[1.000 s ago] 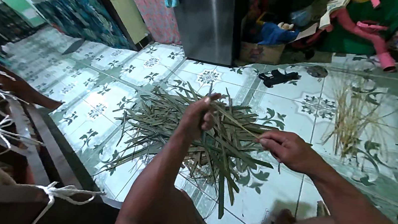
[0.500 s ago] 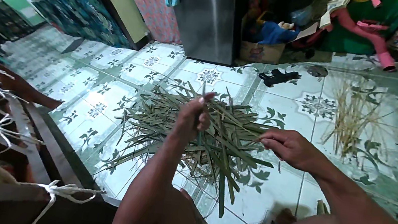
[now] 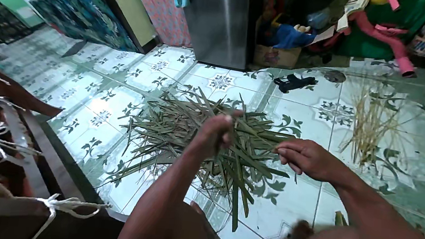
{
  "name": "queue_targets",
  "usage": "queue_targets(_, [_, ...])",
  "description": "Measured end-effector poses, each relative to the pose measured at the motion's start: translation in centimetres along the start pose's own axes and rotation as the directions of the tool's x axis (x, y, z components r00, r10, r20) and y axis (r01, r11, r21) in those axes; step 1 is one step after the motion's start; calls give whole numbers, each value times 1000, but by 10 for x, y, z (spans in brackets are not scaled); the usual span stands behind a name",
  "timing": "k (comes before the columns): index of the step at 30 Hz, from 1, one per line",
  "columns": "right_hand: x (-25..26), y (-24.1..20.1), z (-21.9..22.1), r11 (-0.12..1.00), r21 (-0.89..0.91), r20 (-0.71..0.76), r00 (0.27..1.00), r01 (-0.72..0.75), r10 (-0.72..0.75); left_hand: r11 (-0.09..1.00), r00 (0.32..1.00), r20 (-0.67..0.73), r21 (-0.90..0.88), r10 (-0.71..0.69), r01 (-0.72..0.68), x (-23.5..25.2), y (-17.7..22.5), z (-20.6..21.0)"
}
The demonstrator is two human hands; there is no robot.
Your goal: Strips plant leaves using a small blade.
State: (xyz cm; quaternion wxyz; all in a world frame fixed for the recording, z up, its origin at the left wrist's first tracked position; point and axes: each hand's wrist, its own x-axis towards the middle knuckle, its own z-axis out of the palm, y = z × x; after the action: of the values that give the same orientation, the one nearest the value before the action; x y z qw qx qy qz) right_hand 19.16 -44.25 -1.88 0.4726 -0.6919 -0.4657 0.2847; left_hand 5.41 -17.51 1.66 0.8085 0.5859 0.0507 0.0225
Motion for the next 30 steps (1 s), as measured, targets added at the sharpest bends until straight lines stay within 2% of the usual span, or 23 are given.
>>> queue_targets(2, [2,-3,4,1000,11,15,1000,11,-11,981,988,65,143,-138,127,1,-10,22])
queue_targets(3, [2,-2,5,1000,15,23,1000,20,-20,977,985,73,163,-154,141,2,-11,26])
queue_targets(5, [0,0,2,999,13,42,998,37,-37,990,994,44,102,-99,94,2,-2,19])
queue_targets(9, [-4,5,-8,999,-11,56,997,45,-45,981,991,-44,-143,124,-129,2,18,-16])
queue_targets(11, [-3,6,-8,998,-9,66,996,57,-57,983,993,-26,-137,119,-121,2,12,-19])
queue_targets(14, [-2,6,-6,998,-2,72,995,63,-63,999,999,39,-31,-13,14,3,-2,-1])
queue_targets(16, [-5,6,-10,998,-16,76,995,60,-58,1000,999,35,-25,-1,2,3,5,1])
queue_targets(19, [-14,11,-25,999,-33,86,996,28,-25,980,979,-99,-71,177,-185,-5,31,-29])
queue_targets(21, [-22,15,-37,1000,-24,60,998,-18,20,949,932,-243,-99,270,-300,-9,42,-56])
queue_targets(23, [-26,20,-46,997,-14,3,997,-74,74,922,860,-418,-114,293,-370,-10,44,-80])
queue_targets(25, [-27,23,-50,991,-20,-53,990,-132,131,930,786,-557,-64,268,-363,-10,40,-97])
queue_targets(27, [-24,23,-48,982,14,-142,972,-188,188,958,752,-608,52,254,-281,-10,31,-107])
queue_targets(30, [-13,20,-39,981,118,-268,946,-154,181,937,807,-525,336,271,-96,-10,19,-115])
